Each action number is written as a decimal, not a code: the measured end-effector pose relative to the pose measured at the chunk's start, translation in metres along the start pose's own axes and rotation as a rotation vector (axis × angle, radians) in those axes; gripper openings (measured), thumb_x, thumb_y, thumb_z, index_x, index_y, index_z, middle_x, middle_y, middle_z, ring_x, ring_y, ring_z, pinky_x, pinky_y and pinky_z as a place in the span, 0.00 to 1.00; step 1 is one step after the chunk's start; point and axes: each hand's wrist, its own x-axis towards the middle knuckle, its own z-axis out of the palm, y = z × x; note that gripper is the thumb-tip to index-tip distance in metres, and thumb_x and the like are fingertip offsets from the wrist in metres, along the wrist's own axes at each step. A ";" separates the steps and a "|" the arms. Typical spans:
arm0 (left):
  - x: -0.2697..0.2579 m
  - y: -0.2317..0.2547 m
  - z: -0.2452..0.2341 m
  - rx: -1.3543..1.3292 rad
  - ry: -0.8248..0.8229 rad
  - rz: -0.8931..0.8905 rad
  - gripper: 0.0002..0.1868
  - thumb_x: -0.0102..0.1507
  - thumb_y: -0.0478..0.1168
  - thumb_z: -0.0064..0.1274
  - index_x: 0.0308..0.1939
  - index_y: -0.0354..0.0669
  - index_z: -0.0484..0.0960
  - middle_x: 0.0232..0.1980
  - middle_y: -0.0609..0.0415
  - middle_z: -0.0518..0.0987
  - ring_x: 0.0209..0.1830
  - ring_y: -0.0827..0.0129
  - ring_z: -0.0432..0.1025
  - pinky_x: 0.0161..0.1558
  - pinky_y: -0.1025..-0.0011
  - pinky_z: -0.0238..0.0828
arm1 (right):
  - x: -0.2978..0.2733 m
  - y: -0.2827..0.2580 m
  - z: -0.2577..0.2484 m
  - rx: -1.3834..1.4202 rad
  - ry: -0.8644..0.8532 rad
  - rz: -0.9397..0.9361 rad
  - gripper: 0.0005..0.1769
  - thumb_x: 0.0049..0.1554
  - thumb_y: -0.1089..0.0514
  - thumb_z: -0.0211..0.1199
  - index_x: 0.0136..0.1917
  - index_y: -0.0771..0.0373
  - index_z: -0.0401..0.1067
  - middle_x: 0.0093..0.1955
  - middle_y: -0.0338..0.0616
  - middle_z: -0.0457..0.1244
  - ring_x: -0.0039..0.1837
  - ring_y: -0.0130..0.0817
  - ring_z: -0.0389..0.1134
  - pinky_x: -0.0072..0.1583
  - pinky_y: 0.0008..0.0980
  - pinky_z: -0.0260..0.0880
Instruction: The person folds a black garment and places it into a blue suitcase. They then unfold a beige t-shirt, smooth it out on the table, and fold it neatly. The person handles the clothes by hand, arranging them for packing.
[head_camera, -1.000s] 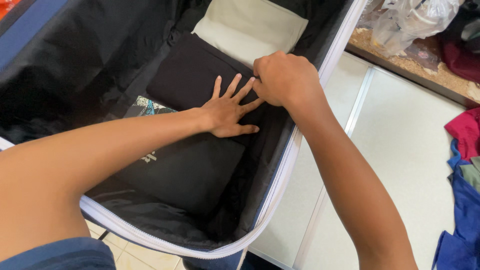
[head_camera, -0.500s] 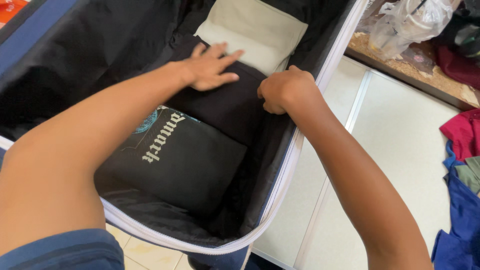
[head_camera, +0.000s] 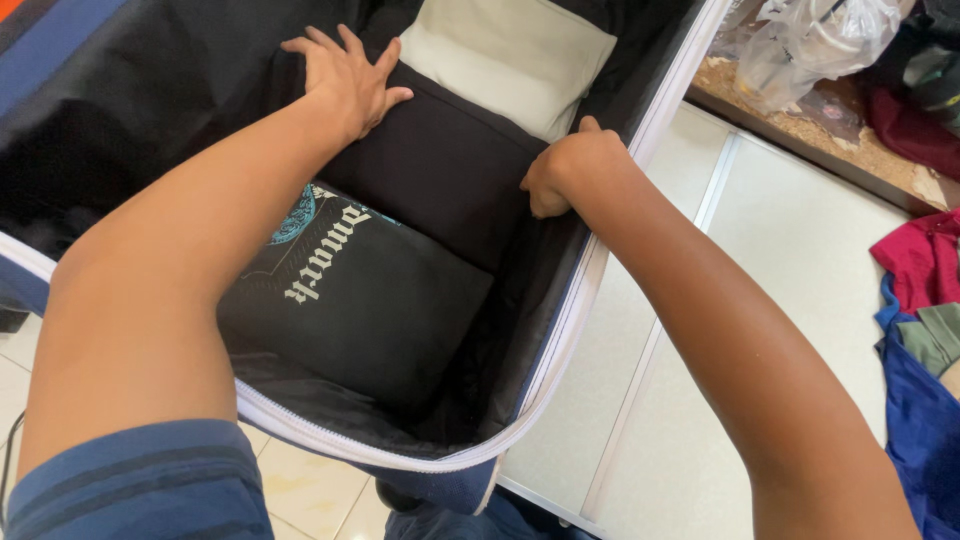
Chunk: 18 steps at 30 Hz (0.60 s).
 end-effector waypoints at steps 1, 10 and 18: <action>0.004 0.000 -0.001 0.078 0.045 -0.037 0.38 0.70 0.67 0.27 0.81 0.61 0.49 0.79 0.32 0.54 0.73 0.21 0.51 0.56 0.23 0.57 | -0.001 0.000 0.000 0.019 0.010 0.003 0.36 0.60 0.47 0.57 0.79 0.22 0.55 0.79 0.26 0.56 0.78 0.58 0.46 0.72 0.50 0.62; -0.052 -0.044 -0.037 -0.604 -0.884 -0.196 0.34 0.73 0.52 0.33 0.77 0.33 0.58 0.75 0.27 0.60 0.66 0.35 0.69 0.57 0.43 0.75 | 0.004 -0.002 0.002 0.075 0.060 -0.006 0.25 0.62 0.40 0.60 0.69 0.49 0.75 0.70 0.42 0.65 0.78 0.59 0.48 0.70 0.54 0.62; -0.068 -0.059 -0.076 -0.700 -0.987 -0.243 0.46 0.69 0.45 0.49 0.83 0.48 0.38 0.84 0.44 0.51 0.77 0.46 0.63 0.72 0.35 0.61 | 0.003 0.000 0.001 0.095 0.026 -0.109 0.23 0.63 0.43 0.57 0.69 0.47 0.74 0.69 0.45 0.66 0.75 0.56 0.56 0.76 0.51 0.51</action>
